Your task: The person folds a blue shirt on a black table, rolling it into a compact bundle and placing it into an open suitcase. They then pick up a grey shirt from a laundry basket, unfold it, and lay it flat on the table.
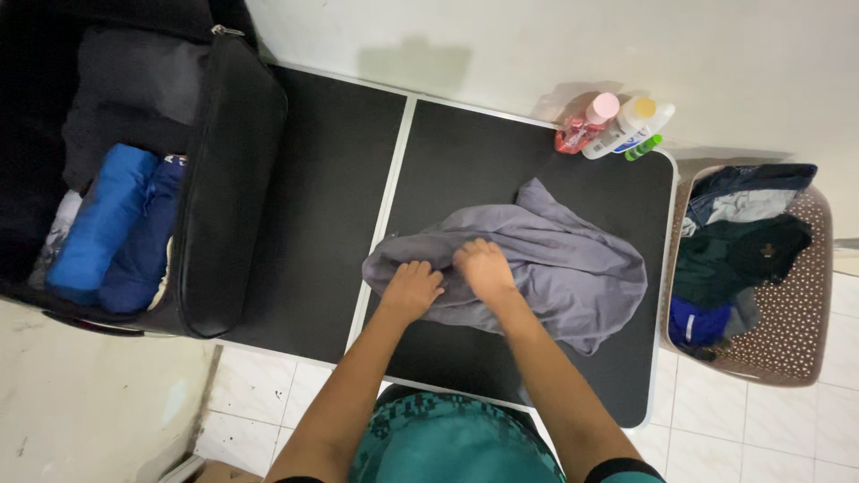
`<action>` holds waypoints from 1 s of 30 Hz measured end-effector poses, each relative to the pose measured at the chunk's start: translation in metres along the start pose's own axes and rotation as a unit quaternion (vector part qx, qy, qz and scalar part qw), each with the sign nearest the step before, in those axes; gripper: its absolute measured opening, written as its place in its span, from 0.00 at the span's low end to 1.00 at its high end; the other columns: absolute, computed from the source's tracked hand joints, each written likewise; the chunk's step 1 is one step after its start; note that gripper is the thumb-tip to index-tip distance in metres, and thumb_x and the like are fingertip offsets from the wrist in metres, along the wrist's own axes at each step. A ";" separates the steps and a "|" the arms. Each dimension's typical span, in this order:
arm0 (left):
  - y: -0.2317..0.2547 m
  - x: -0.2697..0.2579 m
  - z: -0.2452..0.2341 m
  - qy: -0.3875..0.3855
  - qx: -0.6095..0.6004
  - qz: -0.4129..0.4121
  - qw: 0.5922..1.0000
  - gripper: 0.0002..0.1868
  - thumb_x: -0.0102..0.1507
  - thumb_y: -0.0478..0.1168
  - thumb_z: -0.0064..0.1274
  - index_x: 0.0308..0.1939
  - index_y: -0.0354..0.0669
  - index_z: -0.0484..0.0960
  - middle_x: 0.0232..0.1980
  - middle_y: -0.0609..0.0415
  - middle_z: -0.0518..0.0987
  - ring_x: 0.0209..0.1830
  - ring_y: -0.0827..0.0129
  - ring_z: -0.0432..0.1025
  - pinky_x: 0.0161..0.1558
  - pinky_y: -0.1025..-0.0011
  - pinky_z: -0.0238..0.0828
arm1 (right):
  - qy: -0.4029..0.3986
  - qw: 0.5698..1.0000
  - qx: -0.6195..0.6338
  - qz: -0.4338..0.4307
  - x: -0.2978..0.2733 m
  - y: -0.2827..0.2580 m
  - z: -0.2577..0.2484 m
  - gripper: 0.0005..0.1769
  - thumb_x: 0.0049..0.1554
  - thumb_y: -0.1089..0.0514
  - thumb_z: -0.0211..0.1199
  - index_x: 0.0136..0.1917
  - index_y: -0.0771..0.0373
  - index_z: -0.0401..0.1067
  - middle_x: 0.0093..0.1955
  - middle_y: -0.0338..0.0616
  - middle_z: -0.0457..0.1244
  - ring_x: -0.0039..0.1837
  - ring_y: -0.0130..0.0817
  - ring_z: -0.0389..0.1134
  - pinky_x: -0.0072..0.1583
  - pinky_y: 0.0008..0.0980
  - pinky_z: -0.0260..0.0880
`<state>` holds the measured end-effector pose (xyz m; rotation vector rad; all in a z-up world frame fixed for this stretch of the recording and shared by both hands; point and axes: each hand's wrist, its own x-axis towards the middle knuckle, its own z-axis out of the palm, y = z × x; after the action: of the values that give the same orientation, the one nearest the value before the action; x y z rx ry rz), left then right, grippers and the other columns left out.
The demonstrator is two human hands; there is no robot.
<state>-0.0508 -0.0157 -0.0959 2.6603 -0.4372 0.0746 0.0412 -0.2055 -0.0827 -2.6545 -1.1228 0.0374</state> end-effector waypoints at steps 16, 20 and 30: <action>-0.007 -0.016 -0.068 -0.067 -0.021 0.226 0.971 0.06 0.59 0.42 0.56 0.34 0.46 0.78 0.32 0.54 0.75 0.37 0.59 0.71 0.45 0.60 0.68 | 0.188 0.929 0.104 0.301 -0.003 0.067 -0.025 0.10 0.56 0.56 0.67 0.47 0.64 0.74 0.48 0.54 0.67 0.54 0.55 0.68 0.56 0.48 0.68; 0.012 0.018 -0.039 -0.144 0.007 -0.041 0.989 0.09 0.70 0.46 0.52 0.46 0.46 0.77 0.37 0.49 0.77 0.39 0.54 0.71 0.43 0.56 0.65 | 0.133 0.989 0.046 0.044 -0.008 0.037 -0.036 0.06 0.53 0.63 0.65 0.46 0.59 0.74 0.50 0.44 0.65 0.57 0.46 0.66 0.60 0.45 0.66; -0.005 0.043 0.006 -0.018 0.141 0.131 0.981 0.08 0.61 0.42 0.49 0.38 0.48 0.82 0.43 0.53 0.74 0.48 0.61 0.69 0.48 0.63 0.65 | 0.034 0.999 -0.015 -0.029 -0.023 -0.008 -0.070 0.14 0.54 0.48 0.66 0.48 0.58 0.77 0.49 0.43 0.66 0.56 0.43 0.64 0.59 0.42 0.63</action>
<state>-0.0085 -0.0269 -0.0984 2.8667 -0.8443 0.1813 0.0284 -0.2325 -0.0153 -2.6270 -1.1868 -0.0798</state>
